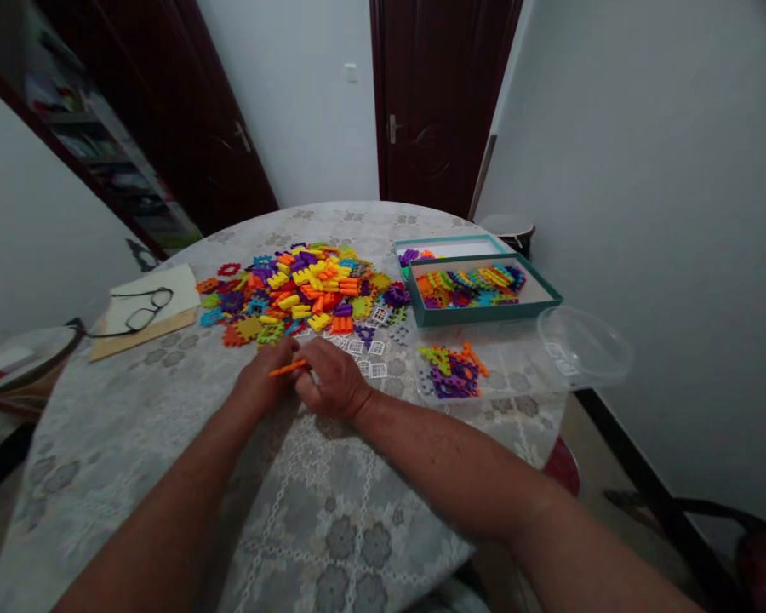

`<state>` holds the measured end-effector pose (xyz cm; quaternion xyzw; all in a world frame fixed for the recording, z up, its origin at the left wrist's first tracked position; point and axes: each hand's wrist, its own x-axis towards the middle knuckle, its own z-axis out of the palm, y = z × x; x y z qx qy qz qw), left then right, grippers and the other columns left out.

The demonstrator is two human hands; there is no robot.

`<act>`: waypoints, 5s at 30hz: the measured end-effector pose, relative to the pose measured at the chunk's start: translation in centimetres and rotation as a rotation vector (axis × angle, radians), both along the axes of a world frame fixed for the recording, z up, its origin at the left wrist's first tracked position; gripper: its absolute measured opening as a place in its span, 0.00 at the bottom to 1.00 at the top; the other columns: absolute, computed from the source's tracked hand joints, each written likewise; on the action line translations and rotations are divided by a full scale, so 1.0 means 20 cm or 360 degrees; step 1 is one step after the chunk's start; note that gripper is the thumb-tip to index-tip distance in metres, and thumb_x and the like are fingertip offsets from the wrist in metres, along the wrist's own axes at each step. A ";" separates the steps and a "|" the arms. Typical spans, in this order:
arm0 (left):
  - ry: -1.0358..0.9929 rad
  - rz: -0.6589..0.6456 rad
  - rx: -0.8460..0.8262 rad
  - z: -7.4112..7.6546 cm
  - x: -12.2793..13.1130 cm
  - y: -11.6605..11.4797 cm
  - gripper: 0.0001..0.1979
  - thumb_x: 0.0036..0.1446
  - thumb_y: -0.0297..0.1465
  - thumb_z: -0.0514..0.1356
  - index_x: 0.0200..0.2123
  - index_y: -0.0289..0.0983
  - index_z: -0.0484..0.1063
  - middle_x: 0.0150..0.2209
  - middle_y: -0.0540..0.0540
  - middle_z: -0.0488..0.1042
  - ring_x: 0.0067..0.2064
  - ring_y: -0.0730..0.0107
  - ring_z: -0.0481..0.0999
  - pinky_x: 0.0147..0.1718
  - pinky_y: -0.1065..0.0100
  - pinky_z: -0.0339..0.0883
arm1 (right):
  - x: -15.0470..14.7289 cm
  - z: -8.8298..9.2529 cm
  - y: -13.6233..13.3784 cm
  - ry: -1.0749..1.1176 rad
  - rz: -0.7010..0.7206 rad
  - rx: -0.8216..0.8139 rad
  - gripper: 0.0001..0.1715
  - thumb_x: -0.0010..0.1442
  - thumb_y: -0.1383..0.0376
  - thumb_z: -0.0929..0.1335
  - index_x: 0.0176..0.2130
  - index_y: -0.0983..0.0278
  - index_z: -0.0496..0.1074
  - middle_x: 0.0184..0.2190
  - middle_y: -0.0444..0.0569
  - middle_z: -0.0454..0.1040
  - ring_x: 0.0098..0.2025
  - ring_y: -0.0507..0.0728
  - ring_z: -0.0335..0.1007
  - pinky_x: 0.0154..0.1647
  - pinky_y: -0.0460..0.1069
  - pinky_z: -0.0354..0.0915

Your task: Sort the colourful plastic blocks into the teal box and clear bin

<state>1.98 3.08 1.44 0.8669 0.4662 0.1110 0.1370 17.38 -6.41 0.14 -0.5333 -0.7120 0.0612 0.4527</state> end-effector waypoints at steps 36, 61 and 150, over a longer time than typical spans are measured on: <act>-0.0951 -0.0014 0.0065 -0.10 -0.31 -0.34 0.23 0.69 0.29 0.50 0.65 0.43 0.68 0.55 0.43 0.72 0.57 0.60 0.73 0.61 0.55 0.70 | -0.07 -0.13 0.00 -0.0104 0.0119 -0.0290 0.23 0.64 0.72 0.65 0.58 0.63 0.70 0.52 0.56 0.78 0.53 0.61 0.75 0.57 0.54 0.69; -0.1161 0.0263 -0.0317 -0.09 -0.30 -0.32 0.24 0.69 0.46 0.58 0.60 0.41 0.76 0.44 0.45 0.82 0.41 0.61 0.81 0.44 0.60 0.75 | 0.00 0.13 -0.09 -0.0209 0.0356 -0.0541 0.19 0.62 0.73 0.65 0.51 0.62 0.72 0.45 0.51 0.78 0.46 0.58 0.73 0.50 0.50 0.66; -0.1593 0.0217 -0.0952 -0.08 0.01 -0.06 0.19 0.60 0.39 0.61 0.53 0.38 0.77 0.40 0.45 0.82 0.36 0.65 0.80 0.35 0.66 0.73 | 0.79 0.65 0.53 -0.0175 -0.0849 -0.0577 0.09 0.63 0.66 0.72 0.43 0.65 0.81 0.32 0.46 0.79 0.32 0.53 0.72 0.35 0.47 0.66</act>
